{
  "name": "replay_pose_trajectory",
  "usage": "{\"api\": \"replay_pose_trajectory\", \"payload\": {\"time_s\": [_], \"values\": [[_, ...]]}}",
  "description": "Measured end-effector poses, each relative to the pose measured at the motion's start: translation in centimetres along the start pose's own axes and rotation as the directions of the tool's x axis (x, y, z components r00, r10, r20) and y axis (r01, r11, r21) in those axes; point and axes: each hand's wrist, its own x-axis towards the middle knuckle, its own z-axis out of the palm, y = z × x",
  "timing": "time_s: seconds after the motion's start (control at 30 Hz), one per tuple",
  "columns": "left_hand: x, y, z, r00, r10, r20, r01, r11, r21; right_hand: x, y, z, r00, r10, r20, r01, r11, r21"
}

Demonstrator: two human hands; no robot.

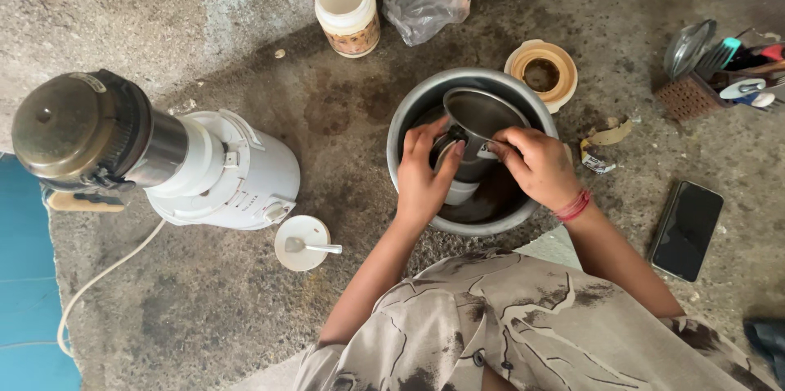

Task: The person washes a blender jar and its lid ring in a basin of water on a concrete counter, rubbing and rinsing the parts by hand. They pour water out of the metal jar, set it on the blender base, and carry the jar and lid toward a shelf of jars.

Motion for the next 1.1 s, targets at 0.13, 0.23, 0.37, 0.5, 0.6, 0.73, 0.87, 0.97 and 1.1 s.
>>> {"api": "replay_pose_trajectory", "payload": {"time_s": [0.13, 0.23, 0.37, 0.5, 0.6, 0.73, 0.87, 0.97, 1.1], "values": [[2.0, 0.3, 0.1, 0.998, 0.053, 0.035, -0.057, 0.993, 0.101, -0.1, 0.2, 0.8, 0.99, 0.141, -0.006, -0.14, 0.988, 0.068], [3.8, -0.5, 0.9, 0.99, 0.108, 0.092, -0.122, 0.98, 0.159, 0.2, 0.7, 0.4, 0.994, 0.098, 0.046, -0.095, 0.994, -0.059], [5.8, -1.8, 3.2, 0.967, 0.165, 0.194, -0.209, 0.95, 0.23, 1.1, 1.9, -1.2, 0.976, 0.133, 0.175, -0.05, 0.911, -0.409], [7.2, -2.9, 5.3, 0.941, 0.211, 0.264, -0.291, 0.902, 0.318, 1.6, 2.8, -1.8, 0.949, 0.178, 0.26, -0.023, 0.862, -0.507], [7.9, -3.4, 6.4, 0.931, 0.187, 0.314, -0.308, 0.864, 0.398, 1.2, 3.3, -1.5, 0.952, 0.172, 0.254, -0.002, 0.832, -0.555], [9.1, -3.5, 7.1, 0.897, 0.036, 0.441, -0.289, 0.802, 0.522, 1.2, 4.2, -1.1, 0.944, 0.191, 0.27, 0.009, 0.802, -0.597], [9.8, -2.9, 6.8, 0.885, -0.042, 0.464, -0.216, 0.845, 0.489, 1.7, 4.3, -1.0, 0.924, 0.243, 0.294, -0.014, 0.793, -0.609], [9.6, -2.6, 5.5, 0.907, -0.032, 0.419, -0.148, 0.909, 0.389, 1.7, 3.6, -1.3, 0.96, 0.174, 0.218, -0.051, 0.877, -0.477], [7.6, -2.8, 2.1, 0.933, 0.095, 0.346, -0.162, 0.972, 0.168, 1.5, 3.1, -1.4, 0.986, 0.004, 0.164, 0.03, 0.978, -0.204]]}}
